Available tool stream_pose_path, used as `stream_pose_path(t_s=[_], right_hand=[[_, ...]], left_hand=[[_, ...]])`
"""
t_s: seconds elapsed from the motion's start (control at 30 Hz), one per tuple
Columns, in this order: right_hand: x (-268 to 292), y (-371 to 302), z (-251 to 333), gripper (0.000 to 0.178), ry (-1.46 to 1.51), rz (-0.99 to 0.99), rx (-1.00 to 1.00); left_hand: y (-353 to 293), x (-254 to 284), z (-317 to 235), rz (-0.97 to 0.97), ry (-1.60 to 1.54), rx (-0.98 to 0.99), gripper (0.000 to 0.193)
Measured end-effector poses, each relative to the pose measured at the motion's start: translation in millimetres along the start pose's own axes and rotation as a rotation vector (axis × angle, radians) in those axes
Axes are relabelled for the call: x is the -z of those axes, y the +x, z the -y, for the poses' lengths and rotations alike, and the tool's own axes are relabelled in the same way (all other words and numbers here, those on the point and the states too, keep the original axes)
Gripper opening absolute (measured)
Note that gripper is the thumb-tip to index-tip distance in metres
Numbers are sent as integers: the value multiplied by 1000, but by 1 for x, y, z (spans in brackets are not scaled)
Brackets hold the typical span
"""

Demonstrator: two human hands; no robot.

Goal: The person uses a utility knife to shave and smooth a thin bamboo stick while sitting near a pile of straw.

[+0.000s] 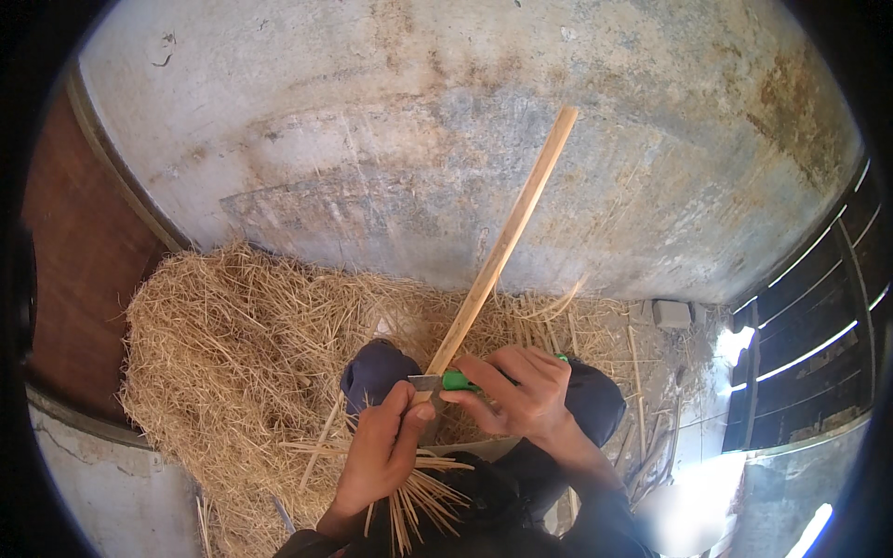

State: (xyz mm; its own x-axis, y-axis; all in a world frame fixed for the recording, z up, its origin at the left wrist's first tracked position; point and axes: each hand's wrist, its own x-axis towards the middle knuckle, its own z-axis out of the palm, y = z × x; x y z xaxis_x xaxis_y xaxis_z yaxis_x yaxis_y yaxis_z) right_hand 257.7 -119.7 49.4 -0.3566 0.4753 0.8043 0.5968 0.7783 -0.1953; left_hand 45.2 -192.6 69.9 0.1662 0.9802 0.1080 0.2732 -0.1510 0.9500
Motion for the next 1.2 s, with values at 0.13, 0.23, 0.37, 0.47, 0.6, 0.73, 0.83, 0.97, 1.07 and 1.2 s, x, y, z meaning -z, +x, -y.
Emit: stream_pose_path(t_s=[0.13,0.23,0.37,0.47,0.6,0.73,0.83,0.97,1.07,1.2], right_hand=[[-1,0,0,33,-3,4,-6],[-2,0,-1,32,-4,0,-5],[-1,0,-2,32,-22,0,-2],[-1,0,-2,32,-29,-5,7],[0,2,-2,32,-43,-13,15],[0,3,-3,33,-46,-21,22],[0,3,-5,33,-52,-20,31],[-2,2,-6,33,-43,-24,33],[0,4,-6,33,-46,-10,27],[1,6,-8,31,-53,-4,2]], left_hand=[[0,-1,3,-14,19,-10,18],[-1,-1,5,-16,16,-8,17],[0,-2,7,-12,19,-14,17],[-1,0,6,2,23,0,18],[0,1,4,8,11,4,19],[0,3,4,20,3,20,18],[1,3,3,25,-6,24,17],[0,4,4,20,-1,27,17],[1,5,4,22,8,29,17],[1,4,11,19,20,15,18]])
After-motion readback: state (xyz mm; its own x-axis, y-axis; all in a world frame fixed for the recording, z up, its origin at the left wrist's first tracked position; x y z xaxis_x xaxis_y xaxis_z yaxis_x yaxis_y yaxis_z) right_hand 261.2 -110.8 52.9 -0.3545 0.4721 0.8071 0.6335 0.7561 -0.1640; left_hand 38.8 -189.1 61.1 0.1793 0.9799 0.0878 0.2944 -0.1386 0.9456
